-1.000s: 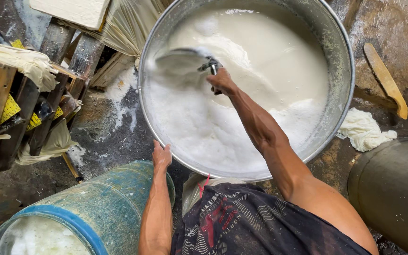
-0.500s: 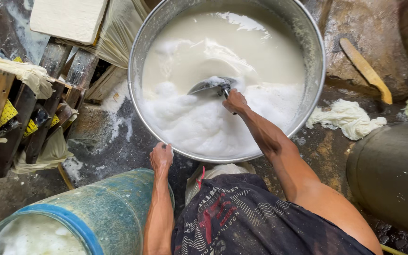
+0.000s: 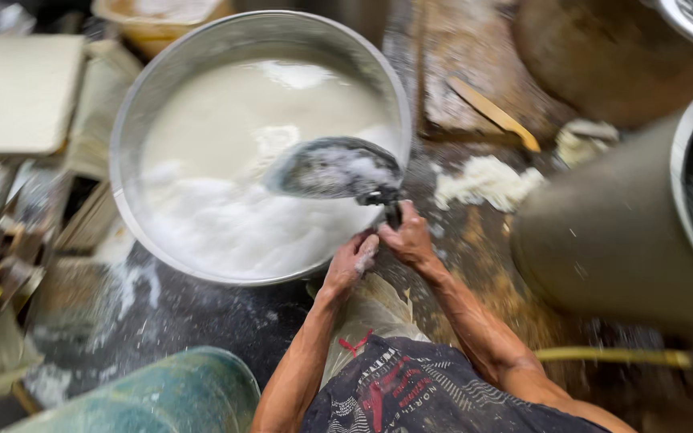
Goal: The person uses a wide metal skimmer ladle to scoop yellowish foam off the surface of large vats of white soy milk, transferring the skimmed liquid between basins and stirring the contents. They move between several vats, holding basin rims with one hand while skimming with the other.
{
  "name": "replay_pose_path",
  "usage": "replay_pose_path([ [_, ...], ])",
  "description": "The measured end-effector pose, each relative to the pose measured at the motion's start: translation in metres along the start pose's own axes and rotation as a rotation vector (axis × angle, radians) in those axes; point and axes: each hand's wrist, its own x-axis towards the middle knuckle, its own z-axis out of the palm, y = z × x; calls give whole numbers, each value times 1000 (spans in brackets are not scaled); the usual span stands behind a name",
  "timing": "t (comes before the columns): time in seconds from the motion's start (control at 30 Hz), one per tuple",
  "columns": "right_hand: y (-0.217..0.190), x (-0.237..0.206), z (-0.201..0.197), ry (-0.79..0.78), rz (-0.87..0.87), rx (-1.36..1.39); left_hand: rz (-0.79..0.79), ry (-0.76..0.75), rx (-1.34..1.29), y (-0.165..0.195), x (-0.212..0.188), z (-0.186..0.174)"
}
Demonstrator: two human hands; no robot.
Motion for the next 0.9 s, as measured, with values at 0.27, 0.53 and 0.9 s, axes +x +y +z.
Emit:
replay_pose_path([
  [0.27,10,-61,-100,16,90,77,-1,-170,-157,15,19,136],
  [0.53,148,-62,-317,-65,57,152,29,-266,-227,17,73,288],
  [0.9,440,-197,-668,862,683,-881,-184,-383,-351,24,181,499],
])
